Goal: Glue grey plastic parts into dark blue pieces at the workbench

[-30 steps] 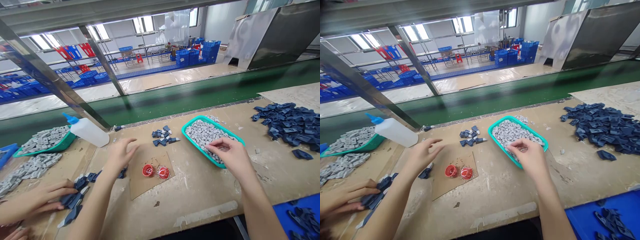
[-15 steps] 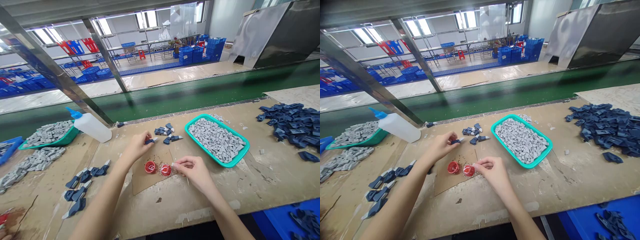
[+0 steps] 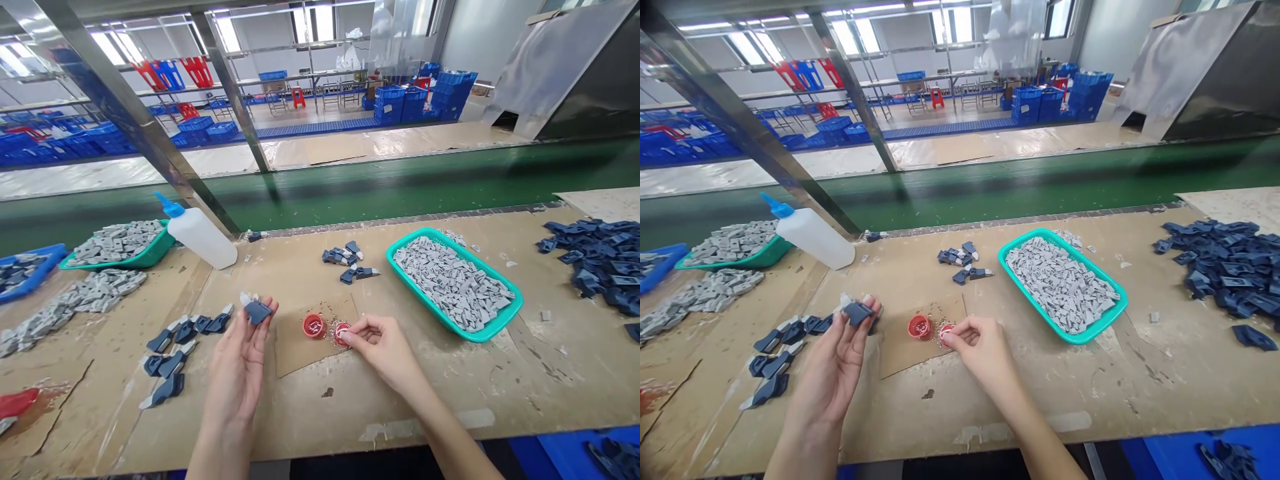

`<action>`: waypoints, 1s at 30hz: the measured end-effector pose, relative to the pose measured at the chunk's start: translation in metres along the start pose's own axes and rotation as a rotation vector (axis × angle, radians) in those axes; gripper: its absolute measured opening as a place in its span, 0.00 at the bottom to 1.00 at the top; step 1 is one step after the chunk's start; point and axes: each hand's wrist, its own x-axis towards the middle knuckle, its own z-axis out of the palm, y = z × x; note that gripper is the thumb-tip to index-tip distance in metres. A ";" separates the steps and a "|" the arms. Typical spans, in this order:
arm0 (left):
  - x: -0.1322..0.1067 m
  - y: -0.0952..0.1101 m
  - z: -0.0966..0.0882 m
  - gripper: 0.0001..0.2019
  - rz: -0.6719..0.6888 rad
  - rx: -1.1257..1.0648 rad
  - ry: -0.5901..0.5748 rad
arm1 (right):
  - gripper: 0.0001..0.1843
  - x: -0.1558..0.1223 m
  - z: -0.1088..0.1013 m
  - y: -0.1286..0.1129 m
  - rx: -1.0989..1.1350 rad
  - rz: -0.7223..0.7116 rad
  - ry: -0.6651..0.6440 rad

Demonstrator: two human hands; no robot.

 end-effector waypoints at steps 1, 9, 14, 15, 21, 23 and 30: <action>-0.003 -0.002 -0.001 0.13 -0.003 0.001 -0.003 | 0.13 0.000 0.000 0.001 -0.017 -0.008 0.003; -0.028 -0.014 0.003 0.14 -0.039 0.016 -0.130 | 0.12 -0.012 -0.004 -0.024 0.153 -0.028 0.006; -0.045 -0.026 0.014 0.12 -0.041 0.063 -0.275 | 0.11 -0.025 -0.004 -0.046 0.255 -0.060 -0.034; -0.047 -0.028 0.016 0.12 -0.048 0.072 -0.296 | 0.11 -0.028 -0.003 -0.049 0.272 -0.061 -0.052; -0.056 -0.032 0.023 0.12 -0.033 0.123 -0.380 | 0.10 -0.035 -0.002 -0.053 0.304 -0.038 -0.102; -0.058 -0.032 0.023 0.12 -0.017 0.147 -0.397 | 0.12 -0.036 -0.004 -0.053 0.282 -0.026 -0.108; -0.067 -0.027 0.031 0.13 0.125 0.341 -0.451 | 0.13 -0.039 -0.017 -0.052 0.185 0.022 -0.219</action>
